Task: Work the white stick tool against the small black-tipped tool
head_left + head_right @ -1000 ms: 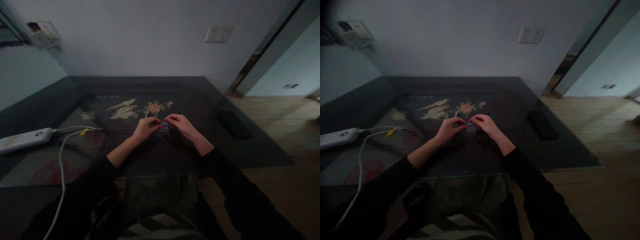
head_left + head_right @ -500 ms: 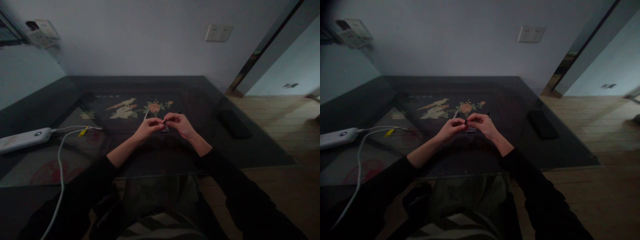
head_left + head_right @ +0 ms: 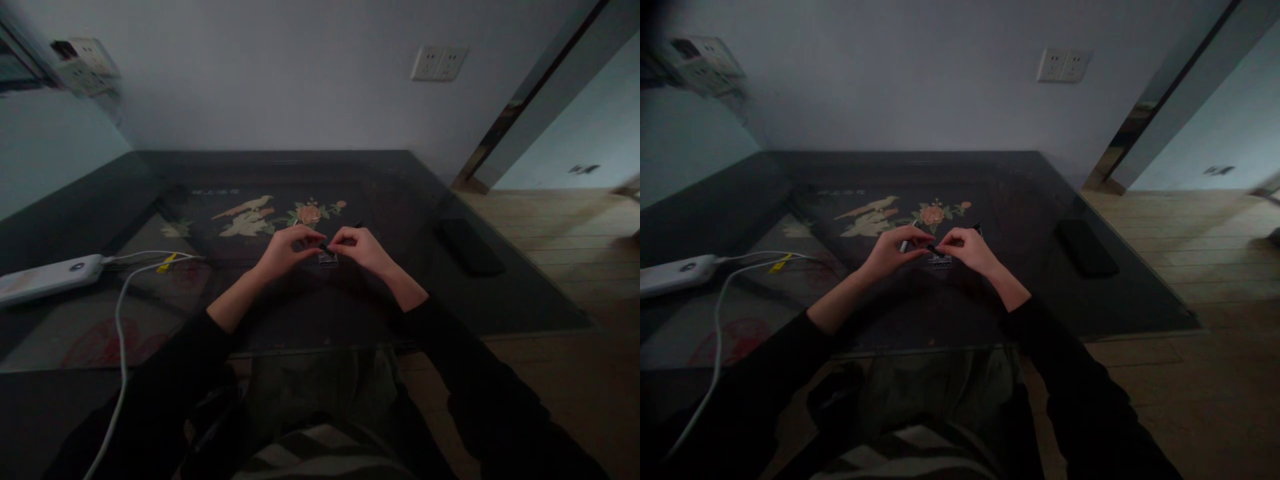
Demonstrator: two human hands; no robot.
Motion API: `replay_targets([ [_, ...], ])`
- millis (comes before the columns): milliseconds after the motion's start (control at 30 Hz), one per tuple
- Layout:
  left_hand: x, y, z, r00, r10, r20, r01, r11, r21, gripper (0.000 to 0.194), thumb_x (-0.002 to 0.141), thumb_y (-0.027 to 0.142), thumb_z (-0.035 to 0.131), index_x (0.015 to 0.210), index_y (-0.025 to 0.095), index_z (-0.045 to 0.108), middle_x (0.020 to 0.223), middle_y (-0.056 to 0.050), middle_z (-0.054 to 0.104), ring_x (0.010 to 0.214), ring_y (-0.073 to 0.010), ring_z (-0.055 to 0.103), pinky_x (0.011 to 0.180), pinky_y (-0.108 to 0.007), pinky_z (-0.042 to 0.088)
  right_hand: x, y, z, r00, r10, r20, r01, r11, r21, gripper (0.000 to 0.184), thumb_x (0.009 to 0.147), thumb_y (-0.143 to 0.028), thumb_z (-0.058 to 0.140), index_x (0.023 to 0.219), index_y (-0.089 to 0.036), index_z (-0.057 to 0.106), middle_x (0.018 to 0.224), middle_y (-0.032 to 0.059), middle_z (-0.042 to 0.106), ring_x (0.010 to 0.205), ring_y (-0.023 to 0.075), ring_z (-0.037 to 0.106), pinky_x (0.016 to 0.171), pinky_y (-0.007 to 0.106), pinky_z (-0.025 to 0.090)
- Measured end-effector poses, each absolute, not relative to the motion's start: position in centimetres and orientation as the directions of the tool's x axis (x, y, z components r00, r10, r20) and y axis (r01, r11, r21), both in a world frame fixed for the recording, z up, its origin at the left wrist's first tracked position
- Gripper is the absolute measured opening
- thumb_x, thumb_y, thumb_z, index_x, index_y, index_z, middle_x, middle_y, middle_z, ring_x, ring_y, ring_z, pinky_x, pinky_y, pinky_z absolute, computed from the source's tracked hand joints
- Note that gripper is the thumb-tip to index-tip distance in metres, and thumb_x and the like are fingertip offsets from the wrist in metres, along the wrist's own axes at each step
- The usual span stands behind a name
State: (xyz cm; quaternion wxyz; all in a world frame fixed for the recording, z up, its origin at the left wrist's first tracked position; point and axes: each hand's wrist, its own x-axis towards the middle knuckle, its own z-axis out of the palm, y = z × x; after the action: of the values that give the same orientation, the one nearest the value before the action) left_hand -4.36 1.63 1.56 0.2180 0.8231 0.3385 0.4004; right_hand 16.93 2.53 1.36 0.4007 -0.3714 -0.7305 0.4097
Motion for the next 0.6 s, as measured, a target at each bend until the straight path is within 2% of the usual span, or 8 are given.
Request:
replay_targets([
  [100, -4.4, 1.6, 1.2, 0.523, 0.645, 0.558, 0.435, -0.765, 0.475, 0.016, 0.084, 0.024, 0.065, 0.098, 0.018, 0.07, 0.089, -0.006, 0.068, 0.082, -0.0159, 0.064, 0.075, -0.029, 0.051, 17.0, 2.7, 1.4, -0.412, 0.867, 0.28, 0.289, 0.416, -0.862, 0.011, 0.072, -0.027, 0.074, 0.069, -0.017, 0.069, 0.07, 0.0015, 0.064, 0.069, 0.0162, 0.058, 0.067, 0.031, 0.042],
  [267, -4.4, 1.8, 0.4, 0.556, 0.606, 0.569, 0.486, -0.792, 0.369, 0.012, 0.085, 0.021, 0.063, 0.094, 0.016, 0.069, 0.087, -0.006, 0.069, 0.083, -0.0173, 0.064, 0.075, -0.029, 0.051, 16.9, 2.7, 1.3, -0.403, 0.867, 0.293, 0.363, 0.445, -0.819, 0.011, 0.074, -0.027, 0.073, 0.071, -0.017, 0.07, 0.072, 0.0025, 0.065, 0.069, 0.0162, 0.059, 0.065, 0.03, 0.043],
  [433, -4.2, 1.8, 0.1, 0.51, 0.633, 0.583, 0.531, -0.765, 0.365, 0.01, 0.086, 0.023, 0.063, 0.092, 0.017, 0.068, 0.084, -0.005, 0.068, 0.081, -0.0174, 0.063, 0.073, -0.03, 0.05, 16.5, 2.7, 0.9, -0.361, 0.869, 0.337, 0.398, 0.471, -0.787, 0.012, 0.078, -0.028, 0.07, 0.073, -0.017, 0.069, 0.073, 0.0024, 0.066, 0.068, 0.0152, 0.058, 0.063, 0.029, 0.043],
  [600, -3.9, 1.7, 0.1, 0.492, 0.725, 0.482, 0.588, -0.685, 0.43, 0.016, 0.085, 0.023, 0.062, 0.099, 0.017, 0.066, 0.088, -0.006, 0.067, 0.083, -0.0184, 0.063, 0.076, -0.031, 0.05, 16.4, 2.9, 0.5, -0.322, 0.865, 0.385, 0.459, 0.498, -0.736, 0.014, 0.08, -0.029, 0.069, 0.072, -0.017, 0.068, 0.075, 0.0034, 0.064, 0.071, 0.0167, 0.058, 0.066, 0.03, 0.043],
])
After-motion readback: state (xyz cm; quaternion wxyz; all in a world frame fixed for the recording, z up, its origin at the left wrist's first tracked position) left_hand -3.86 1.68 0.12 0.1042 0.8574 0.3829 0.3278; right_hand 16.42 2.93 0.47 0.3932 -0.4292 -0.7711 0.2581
